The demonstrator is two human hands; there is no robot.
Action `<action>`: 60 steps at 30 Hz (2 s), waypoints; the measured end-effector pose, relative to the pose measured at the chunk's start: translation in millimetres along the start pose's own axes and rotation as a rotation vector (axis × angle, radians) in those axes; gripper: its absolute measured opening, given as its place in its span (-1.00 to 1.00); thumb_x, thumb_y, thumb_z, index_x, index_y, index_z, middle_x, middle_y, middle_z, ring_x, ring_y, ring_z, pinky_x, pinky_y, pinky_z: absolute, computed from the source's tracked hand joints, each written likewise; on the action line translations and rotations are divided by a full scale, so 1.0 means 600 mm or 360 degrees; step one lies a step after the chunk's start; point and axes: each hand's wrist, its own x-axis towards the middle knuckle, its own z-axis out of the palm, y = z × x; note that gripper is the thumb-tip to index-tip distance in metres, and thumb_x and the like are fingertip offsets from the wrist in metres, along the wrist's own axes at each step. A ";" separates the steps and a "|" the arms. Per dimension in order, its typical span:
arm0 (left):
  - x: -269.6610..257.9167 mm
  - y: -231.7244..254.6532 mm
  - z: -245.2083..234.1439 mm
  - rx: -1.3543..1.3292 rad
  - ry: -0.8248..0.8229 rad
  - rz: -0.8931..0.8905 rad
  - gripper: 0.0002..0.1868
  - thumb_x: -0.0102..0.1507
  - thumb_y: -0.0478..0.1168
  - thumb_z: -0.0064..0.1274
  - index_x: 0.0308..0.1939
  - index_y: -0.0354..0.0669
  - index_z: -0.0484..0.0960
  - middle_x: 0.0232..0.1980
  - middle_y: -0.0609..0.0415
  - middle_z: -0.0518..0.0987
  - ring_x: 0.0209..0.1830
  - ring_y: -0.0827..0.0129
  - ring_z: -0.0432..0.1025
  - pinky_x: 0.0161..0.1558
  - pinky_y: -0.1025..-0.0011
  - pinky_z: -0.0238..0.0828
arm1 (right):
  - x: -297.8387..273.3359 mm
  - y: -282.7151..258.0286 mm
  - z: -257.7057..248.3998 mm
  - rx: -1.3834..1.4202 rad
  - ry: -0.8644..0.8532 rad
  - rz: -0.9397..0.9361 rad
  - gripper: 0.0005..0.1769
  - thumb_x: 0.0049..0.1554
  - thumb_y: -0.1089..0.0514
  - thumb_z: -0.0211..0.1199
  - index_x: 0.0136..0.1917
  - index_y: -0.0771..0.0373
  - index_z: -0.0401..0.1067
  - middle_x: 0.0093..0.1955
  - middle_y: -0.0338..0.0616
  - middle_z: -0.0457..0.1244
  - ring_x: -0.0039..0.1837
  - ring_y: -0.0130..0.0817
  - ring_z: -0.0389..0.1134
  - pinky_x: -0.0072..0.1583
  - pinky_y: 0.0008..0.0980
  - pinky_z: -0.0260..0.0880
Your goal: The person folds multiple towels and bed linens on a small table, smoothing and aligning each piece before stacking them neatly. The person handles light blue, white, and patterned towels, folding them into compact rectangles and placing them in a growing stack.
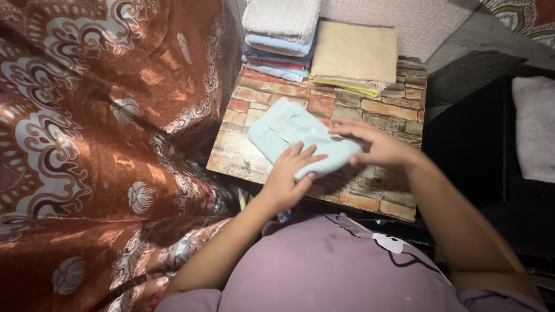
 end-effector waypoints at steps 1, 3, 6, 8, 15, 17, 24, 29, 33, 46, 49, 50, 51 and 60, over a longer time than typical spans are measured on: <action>-0.002 -0.001 -0.009 -0.0099 0.0011 -0.0017 -0.49 0.30 -0.15 -0.10 0.36 0.00 0.54 0.49 -0.24 0.41 0.56 -0.26 0.15 0.54 -0.04 -0.01 | -0.002 -0.003 -0.001 -0.0094 -0.0054 0.0063 -0.06 -0.14 -0.06 0.46 0.50 0.00 0.28 0.66 0.00 -0.06 0.66 0.00 -0.07 0.49 -0.09 0.08; -0.007 -0.007 -0.024 -0.0329 -0.0033 -0.0010 -0.50 0.33 -0.16 -0.15 0.37 -0.06 0.52 0.49 -0.22 0.42 0.58 -0.22 0.16 0.55 0.01 -0.03 | 0.003 -0.002 -0.002 -0.0288 -0.0166 0.0180 0.20 -0.33 -0.17 0.59 0.53 -0.02 0.20 0.69 -0.06 -0.12 0.68 -0.06 -0.16 0.53 -0.03 -0.09; -0.015 -0.025 -0.033 -0.0599 -0.0101 -0.0019 -0.51 0.38 -0.14 -0.22 0.37 -0.14 0.52 0.50 -0.18 0.44 0.59 -0.09 0.22 0.57 0.09 0.01 | 0.016 0.015 0.013 -0.0359 -0.0114 0.0046 0.16 -0.30 -0.11 0.54 0.53 0.05 0.16 0.68 0.01 -0.16 0.65 -0.05 -0.14 0.53 0.02 -0.13; -0.018 -0.042 -0.030 -0.0906 -0.0139 -0.0135 -0.50 0.42 -0.08 -0.22 0.36 -0.23 0.53 0.46 -0.17 0.48 0.54 -0.01 0.29 0.55 0.13 0.08 | 0.033 0.032 0.023 -0.0450 -0.0067 -0.0287 -0.14 -0.11 -0.02 0.50 0.45 -0.03 0.33 0.69 0.05 -0.04 0.71 -0.07 -0.08 0.61 0.00 -0.12; 0.022 -0.112 -0.044 -0.2356 0.0315 -0.0751 -0.23 0.39 0.19 -0.25 0.46 -0.37 0.26 0.38 -0.15 0.46 0.38 0.13 0.36 0.38 0.17 0.25 | 0.069 0.053 0.053 0.0798 0.0381 0.0409 -0.42 0.10 0.13 0.34 0.37 0.23 0.37 0.32 -0.01 0.33 0.35 -0.17 0.35 0.37 -0.11 0.37; 0.039 -0.118 -0.045 -0.2277 0.0405 -0.0717 -0.23 0.34 0.08 -0.15 0.49 -0.37 0.17 0.40 -0.17 0.41 0.38 0.15 0.33 0.36 0.19 0.25 | 0.102 0.057 0.066 0.0946 0.0608 0.0384 -0.49 0.19 0.09 0.27 0.38 0.25 0.35 0.27 -0.10 0.34 0.27 -0.30 0.36 0.31 -0.20 0.39; 0.075 -0.127 -0.018 -0.1421 0.0778 -0.0897 -0.06 0.27 -0.36 0.03 0.59 -0.19 -0.23 0.53 -0.13 0.18 0.51 0.15 0.18 0.44 0.28 0.13 | 0.185 0.041 0.098 -0.0382 0.1120 0.0451 -0.49 0.28 0.04 0.22 0.46 0.13 0.25 0.17 0.10 0.38 0.18 -0.03 0.45 0.18 -0.18 0.40; 0.057 -0.136 -0.001 -0.0725 0.0904 -0.0529 -0.02 0.24 -0.40 -0.01 0.60 -0.19 -0.29 0.63 -0.24 -0.07 0.58 0.02 0.05 0.50 0.24 -0.01 | 0.193 0.010 0.090 -0.0916 0.0858 0.0698 -0.25 0.25 0.09 0.09 0.69 -0.09 0.07 0.31 0.17 0.29 0.17 0.17 0.40 0.21 0.00 0.38; 0.058 -0.144 -0.004 -0.0647 0.0671 -0.0633 -0.14 0.29 -0.35 0.01 0.61 -0.22 -0.04 0.60 -0.32 0.16 0.61 -0.06 0.12 0.52 0.19 0.03 | 0.191 -0.005 0.108 -0.1412 0.0993 -0.0374 -0.38 0.31 -0.05 0.12 0.59 -0.02 0.14 0.57 0.19 0.04 0.52 0.24 0.19 0.47 0.18 0.15; 0.030 -0.068 -0.084 0.0781 0.0512 -0.0985 -0.33 0.16 0.21 0.20 0.10 -0.26 0.53 0.16 -0.23 0.47 0.19 -0.17 0.35 0.17 -0.10 0.17 | 0.188 0.014 0.164 -0.1529 0.0473 0.0025 -0.27 0.27 -0.26 -0.06 0.61 0.02 0.08 0.63 0.26 -0.09 0.60 0.33 -0.10 0.50 0.27 -0.20; 0.032 -0.071 -0.075 0.0727 0.0106 -0.1088 -0.42 0.19 0.23 0.14 -0.10 -0.26 0.62 0.11 -0.15 0.54 0.21 -0.06 0.40 0.24 -0.02 0.24 | 0.180 0.015 0.164 -0.1151 0.0574 -0.0027 -0.25 0.28 -0.10 0.02 0.64 0.18 0.04 0.64 0.30 -0.09 0.61 0.28 -0.06 0.54 0.20 -0.15; 0.035 -0.076 -0.071 0.0568 0.0187 -0.1037 -0.43 0.22 0.18 0.14 -0.02 -0.27 0.59 0.12 -0.18 0.55 0.20 -0.07 0.41 0.23 0.01 0.28 | 0.175 0.016 0.158 -0.0972 0.0651 -0.0060 -0.26 0.27 -0.06 0.06 0.63 0.18 0.04 0.64 0.31 -0.09 0.62 0.26 -0.06 0.54 0.15 -0.12; 0.040 -0.081 -0.066 0.0409 0.0267 -0.0985 -0.44 0.24 0.14 0.15 0.05 -0.28 0.57 0.13 -0.20 0.55 0.19 -0.08 0.42 0.23 0.03 0.32 | 0.169 0.016 0.151 -0.0792 0.0726 -0.0093 -0.26 0.26 -0.03 0.10 0.63 0.19 0.05 0.64 0.32 -0.08 0.62 0.24 -0.05 0.55 0.10 -0.08; 0.112 -0.081 -0.021 -0.1670 0.0651 -0.0377 -0.30 0.29 -0.27 0.11 0.42 -0.22 0.09 0.30 -0.04 0.44 0.29 0.32 0.37 0.29 0.32 0.35 | 0.110 -0.013 0.118 0.1513 0.1740 0.0261 -0.23 0.24 0.00 0.14 0.60 0.20 -0.05 0.60 0.08 0.02 0.63 -0.01 -0.02 0.55 -0.01 -0.07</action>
